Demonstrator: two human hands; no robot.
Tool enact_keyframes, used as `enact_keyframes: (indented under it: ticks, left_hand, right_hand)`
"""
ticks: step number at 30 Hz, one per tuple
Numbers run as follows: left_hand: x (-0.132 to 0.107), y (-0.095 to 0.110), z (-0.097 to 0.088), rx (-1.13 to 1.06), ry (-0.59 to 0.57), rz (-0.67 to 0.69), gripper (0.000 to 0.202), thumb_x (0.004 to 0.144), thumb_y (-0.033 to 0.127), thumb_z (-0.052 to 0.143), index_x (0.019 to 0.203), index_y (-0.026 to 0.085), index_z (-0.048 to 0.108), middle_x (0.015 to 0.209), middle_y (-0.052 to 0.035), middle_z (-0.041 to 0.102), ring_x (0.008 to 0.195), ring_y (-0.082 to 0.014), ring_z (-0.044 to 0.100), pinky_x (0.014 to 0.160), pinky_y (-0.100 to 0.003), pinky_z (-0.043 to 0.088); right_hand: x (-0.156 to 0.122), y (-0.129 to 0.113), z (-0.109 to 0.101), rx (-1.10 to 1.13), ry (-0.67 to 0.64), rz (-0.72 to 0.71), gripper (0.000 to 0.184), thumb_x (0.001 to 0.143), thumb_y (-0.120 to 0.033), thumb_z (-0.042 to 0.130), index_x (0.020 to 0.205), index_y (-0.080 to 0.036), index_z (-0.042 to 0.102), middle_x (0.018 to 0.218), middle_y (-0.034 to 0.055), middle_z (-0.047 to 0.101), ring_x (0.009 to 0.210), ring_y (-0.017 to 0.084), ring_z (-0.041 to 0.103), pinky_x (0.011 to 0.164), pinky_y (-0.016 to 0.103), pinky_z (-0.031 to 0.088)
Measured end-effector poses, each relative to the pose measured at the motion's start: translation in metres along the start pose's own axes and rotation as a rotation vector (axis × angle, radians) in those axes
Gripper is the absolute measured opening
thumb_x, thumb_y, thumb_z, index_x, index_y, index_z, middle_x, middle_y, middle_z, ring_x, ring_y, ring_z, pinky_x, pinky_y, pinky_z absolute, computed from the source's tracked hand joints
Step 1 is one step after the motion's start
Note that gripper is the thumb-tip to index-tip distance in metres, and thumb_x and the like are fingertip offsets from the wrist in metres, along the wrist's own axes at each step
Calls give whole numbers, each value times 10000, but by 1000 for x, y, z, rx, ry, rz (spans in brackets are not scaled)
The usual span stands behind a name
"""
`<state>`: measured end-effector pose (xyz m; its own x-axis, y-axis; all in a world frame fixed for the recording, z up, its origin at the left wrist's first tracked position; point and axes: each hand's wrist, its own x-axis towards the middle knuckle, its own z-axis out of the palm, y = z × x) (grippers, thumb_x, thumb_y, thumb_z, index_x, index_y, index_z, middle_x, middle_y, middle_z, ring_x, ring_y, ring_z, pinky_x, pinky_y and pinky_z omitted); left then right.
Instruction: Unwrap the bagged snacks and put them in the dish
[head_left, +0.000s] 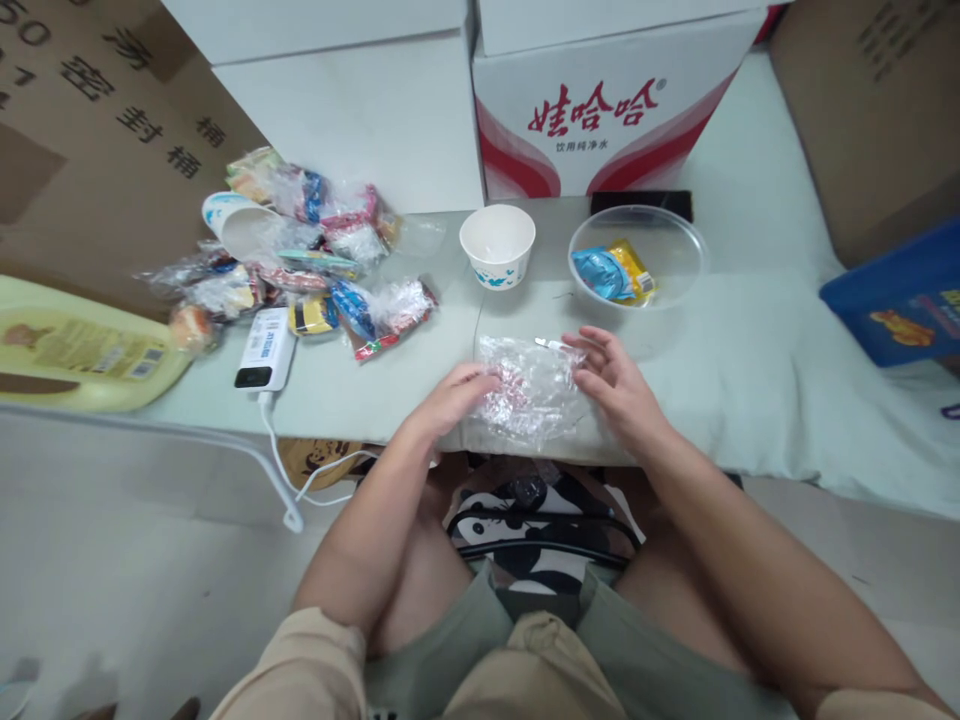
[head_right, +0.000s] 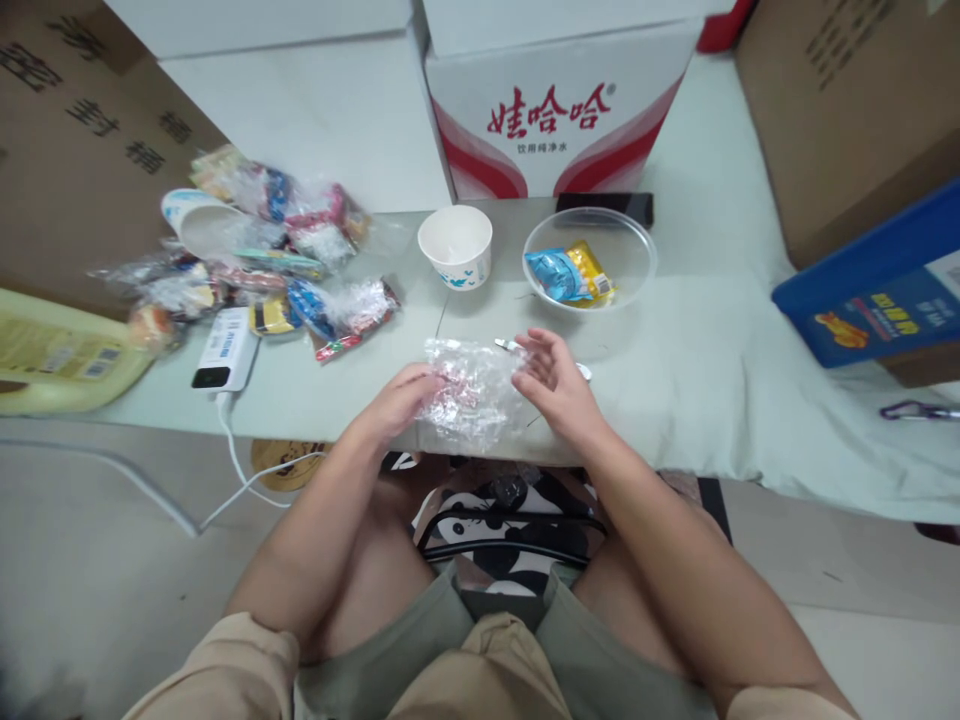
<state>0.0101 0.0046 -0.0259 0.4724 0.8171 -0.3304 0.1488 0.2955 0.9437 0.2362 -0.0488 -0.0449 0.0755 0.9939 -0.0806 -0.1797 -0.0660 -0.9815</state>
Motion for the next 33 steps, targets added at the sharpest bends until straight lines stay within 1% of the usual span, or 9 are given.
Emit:
enact_keyframes:
  ticks: [2,5,8,13,20,25,29,31,33]
  left_hand:
    - [1,-1,-1,-124,60,9,322,678,471,715,746,156,728,729,-60,721,750,-221,669,730,-324,514]
    - [4,-2,-1,-127,61,76,320,696,480,708,703,161,722,725,-65,722,805,-245,685,767,-336,523]
    - [6,-3,-3,-41,153,188,283,697,452,755,676,175,696,662,-20,683,698,-181,640,687,-281,499]
    - [7,-2,-5,-8,230,197,405,698,549,786,728,160,678,585,13,605,520,-103,509,519,-228,413]
    - [6,-4,-3,-121,39,89,456,692,449,825,1041,187,693,602,35,628,494,-104,558,500,-220,450]
    - [5,4,-5,-310,23,74,311,632,405,808,814,181,691,648,-1,645,547,-137,601,561,-278,506]
    - [4,8,-5,-94,-4,143,304,708,462,703,686,159,693,725,-63,690,631,-155,603,591,-278,478]
    - [5,6,-4,55,23,158,224,681,363,757,761,165,687,697,-18,663,587,-116,557,550,-238,415]
    - [7,3,-4,81,30,156,308,657,290,790,915,180,664,674,28,626,559,-92,533,538,-212,384]
  right_hand:
    - [-2,2,5,49,-68,88,633,695,-441,814,1227,-301,501,1158,57,708,1058,213,680,913,384,550]
    - [-5,2,13,32,-129,171,429,742,-474,767,1070,-258,594,877,8,710,802,183,681,756,333,557]
    - [-5,-2,15,-19,-68,162,311,765,-496,730,842,-231,586,693,-28,632,611,142,597,585,278,504]
    - [-5,-8,11,-99,-61,137,329,792,-514,692,805,-241,508,539,-80,524,453,124,529,462,259,451]
    - [-6,-12,11,7,-65,150,409,778,-466,678,1107,-261,549,514,-115,519,413,109,497,438,236,421]
    - [-3,-13,7,161,-60,157,210,733,-436,637,778,-247,558,618,-30,572,508,143,545,492,300,490]
    - [-2,-10,3,-21,-35,69,306,781,-502,624,695,-237,499,584,-37,486,514,126,475,488,273,426]
    - [-1,-8,4,-88,-7,99,347,726,-470,727,821,-249,477,583,-82,484,503,105,453,478,233,374]
    - [-1,-7,7,-58,11,159,509,665,-430,791,1006,-273,448,625,-109,543,516,101,482,500,220,379]
